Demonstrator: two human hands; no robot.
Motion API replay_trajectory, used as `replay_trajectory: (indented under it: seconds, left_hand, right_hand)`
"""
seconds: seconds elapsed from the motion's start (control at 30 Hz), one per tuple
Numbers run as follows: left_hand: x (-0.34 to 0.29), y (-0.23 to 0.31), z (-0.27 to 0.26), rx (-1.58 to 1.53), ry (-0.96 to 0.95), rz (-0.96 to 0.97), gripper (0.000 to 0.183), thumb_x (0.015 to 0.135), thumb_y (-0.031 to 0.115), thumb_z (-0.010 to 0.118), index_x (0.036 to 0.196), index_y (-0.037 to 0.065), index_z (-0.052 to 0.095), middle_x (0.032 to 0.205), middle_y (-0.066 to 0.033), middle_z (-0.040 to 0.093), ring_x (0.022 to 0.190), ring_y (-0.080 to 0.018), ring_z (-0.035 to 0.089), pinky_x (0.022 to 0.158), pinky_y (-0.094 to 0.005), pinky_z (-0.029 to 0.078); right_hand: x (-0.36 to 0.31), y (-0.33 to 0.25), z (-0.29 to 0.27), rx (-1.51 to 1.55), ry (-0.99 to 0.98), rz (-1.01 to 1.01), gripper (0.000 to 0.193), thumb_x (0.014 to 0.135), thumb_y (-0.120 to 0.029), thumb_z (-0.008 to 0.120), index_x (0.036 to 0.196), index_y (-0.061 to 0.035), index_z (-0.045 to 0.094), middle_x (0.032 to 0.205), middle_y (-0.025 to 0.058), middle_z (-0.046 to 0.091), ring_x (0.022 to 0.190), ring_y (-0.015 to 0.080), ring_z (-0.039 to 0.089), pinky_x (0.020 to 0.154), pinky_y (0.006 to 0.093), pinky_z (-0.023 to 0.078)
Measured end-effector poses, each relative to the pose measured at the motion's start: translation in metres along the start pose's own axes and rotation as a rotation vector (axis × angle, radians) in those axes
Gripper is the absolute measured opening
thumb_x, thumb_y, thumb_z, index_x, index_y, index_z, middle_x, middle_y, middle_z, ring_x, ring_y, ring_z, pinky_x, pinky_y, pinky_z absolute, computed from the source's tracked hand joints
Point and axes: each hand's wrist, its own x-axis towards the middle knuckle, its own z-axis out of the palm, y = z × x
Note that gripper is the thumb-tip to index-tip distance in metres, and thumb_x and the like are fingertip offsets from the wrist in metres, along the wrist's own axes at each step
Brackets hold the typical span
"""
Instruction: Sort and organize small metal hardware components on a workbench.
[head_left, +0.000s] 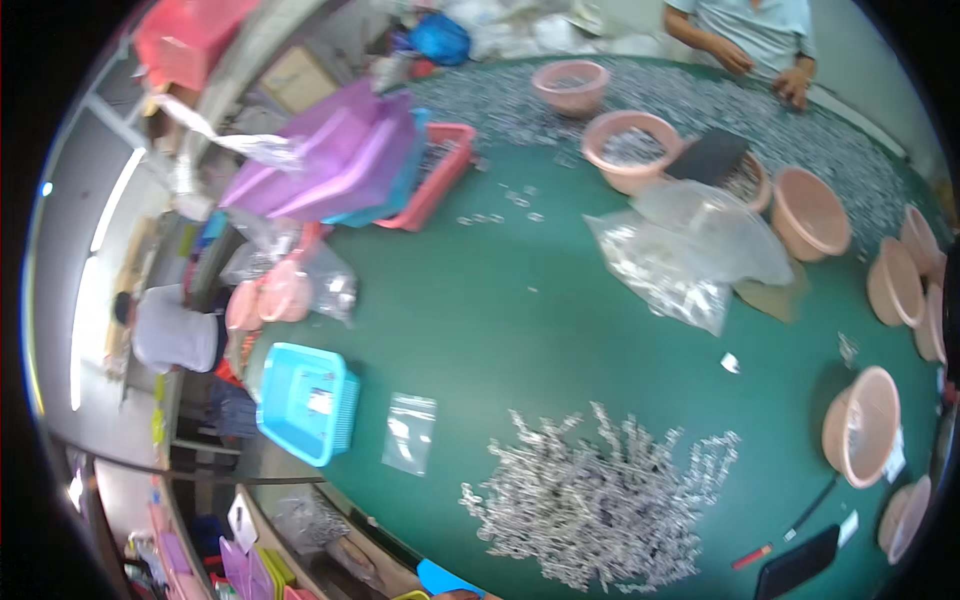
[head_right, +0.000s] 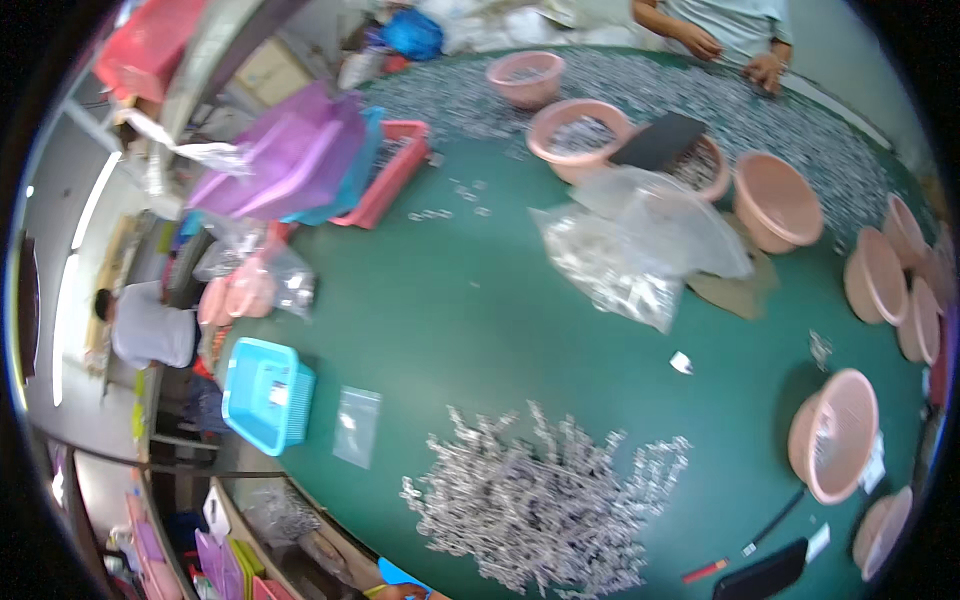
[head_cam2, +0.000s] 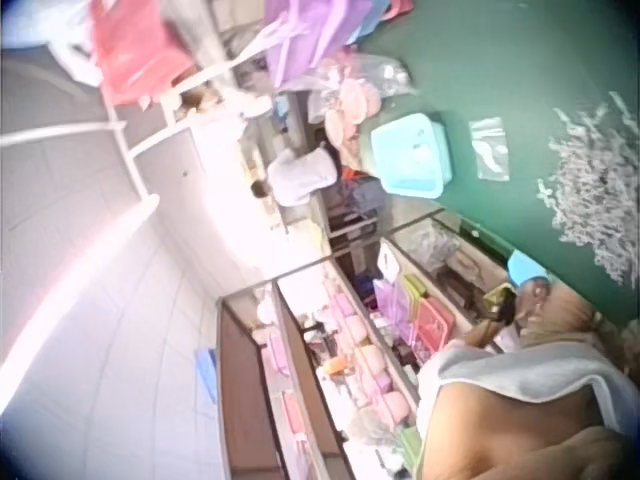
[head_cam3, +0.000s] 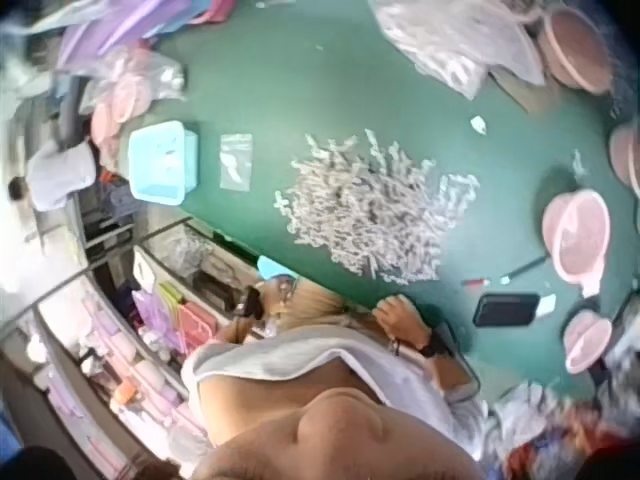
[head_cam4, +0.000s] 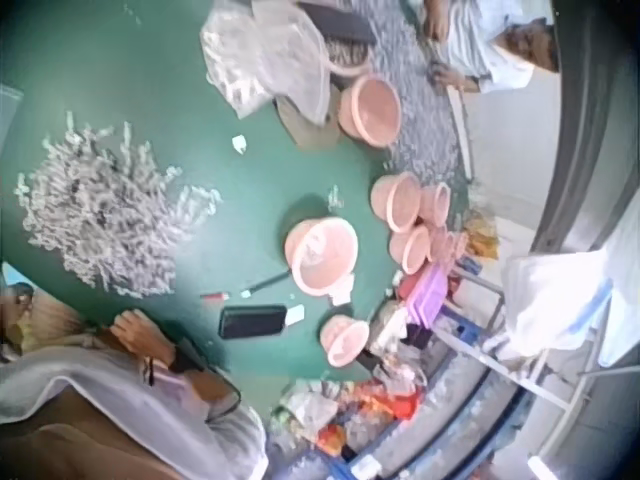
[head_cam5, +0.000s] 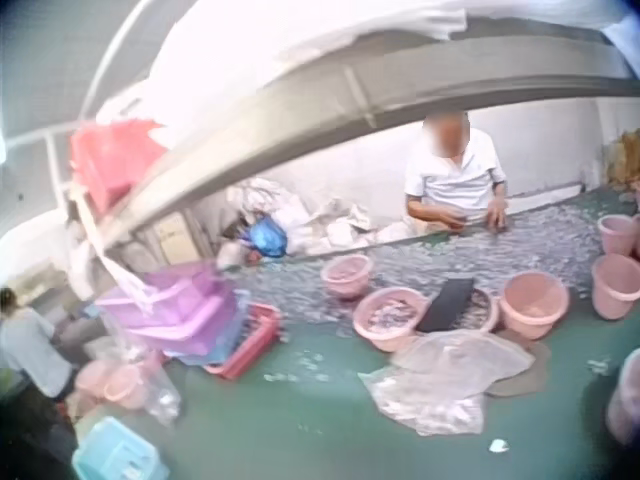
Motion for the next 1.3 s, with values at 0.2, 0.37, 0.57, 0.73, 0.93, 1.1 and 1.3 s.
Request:
replay_trajectory:
  seconds: [0.2,0.37,0.57,0.73,0.93,1.1,1.3]
  left_hand:
    - [0.003,0.090,-0.142,0.390,0.671,0.614,0.010,0.070,0.012,0.056,0.063,0.005,0.054,0.058,-0.0090,0.049,0.056,-0.0263,0.051,0.050,-0.0329,0.040]
    - [0.097,0.087,-0.172,0.467,0.764,1.158,0.011,0.062,0.006,0.061,0.061,0.008,0.050,0.057,-0.0055,0.048,0.052,-0.0234,0.047,0.047,-0.0326,0.035]
    - [0.080,0.072,-0.188,0.273,0.658,1.393,0.008,0.071,0.008,0.053,0.064,0.006,0.049,0.060,-0.0095,0.046,0.055,-0.0263,0.045,0.052,-0.0355,0.034]
    - [0.088,0.067,-0.194,0.210,0.588,1.549,0.008,0.070,0.008,0.053,0.063,0.005,0.048,0.062,-0.0098,0.046,0.060,-0.0275,0.045,0.055,-0.0368,0.033]
    - [0.088,0.055,-0.195,0.166,0.584,1.495,0.008,0.068,0.009,0.053,0.063,0.006,0.049,0.064,-0.0103,0.046,0.062,-0.0286,0.045,0.056,-0.0378,0.034]
    - [0.079,0.062,-0.195,0.241,0.601,1.526,0.008,0.068,0.009,0.053,0.063,0.006,0.049,0.063,-0.0097,0.046,0.062,-0.0274,0.045,0.056,-0.0369,0.034]
    - [0.079,0.080,-0.182,0.183,0.293,1.495,0.005,0.072,0.007,0.054,0.069,0.004,0.053,0.063,-0.0091,0.048,0.058,-0.0247,0.047,0.054,-0.0332,0.036]
  right_hand:
    - [0.015,-0.018,0.002,0.151,0.133,0.222,0.011,0.057,-0.007,0.058,0.066,-0.0095,0.052,0.068,0.0037,0.049,0.067,0.0221,0.046,0.059,0.0341,0.035]
    - [0.024,-0.039,0.031,-0.272,0.230,0.440,0.010,0.059,-0.009,0.061,0.067,-0.0090,0.054,0.065,0.0061,0.050,0.065,0.0223,0.047,0.054,0.0323,0.036]
    - [0.117,-0.074,0.033,-0.187,0.849,0.583,0.010,0.065,-0.008,0.065,0.071,-0.0042,0.057,0.074,0.0055,0.060,0.069,0.0182,0.054,0.063,0.0286,0.041]
    - [0.218,-0.022,-0.031,-0.601,0.974,0.542,0.018,0.072,-0.014,0.057,0.088,-0.0056,0.058,0.083,0.0091,0.057,0.080,0.0254,0.052,0.074,0.0335,0.039]
    - [0.227,0.012,-0.054,-0.587,0.739,0.997,0.018,0.069,-0.016,0.058,0.085,-0.0059,0.060,0.080,0.0113,0.060,0.078,0.0249,0.056,0.072,0.0331,0.042]
    - [0.203,-0.007,-0.067,-0.362,1.337,0.751,0.013,0.065,-0.010,0.063,0.075,-0.0019,0.060,0.068,0.0126,0.060,0.063,0.0203,0.058,0.058,0.0284,0.045]
    - [0.171,-0.010,-0.050,-0.059,1.445,0.714,0.015,0.069,-0.009,0.062,0.077,0.0020,0.057,0.066,0.0091,0.059,0.059,0.0144,0.056,0.053,0.0256,0.045]
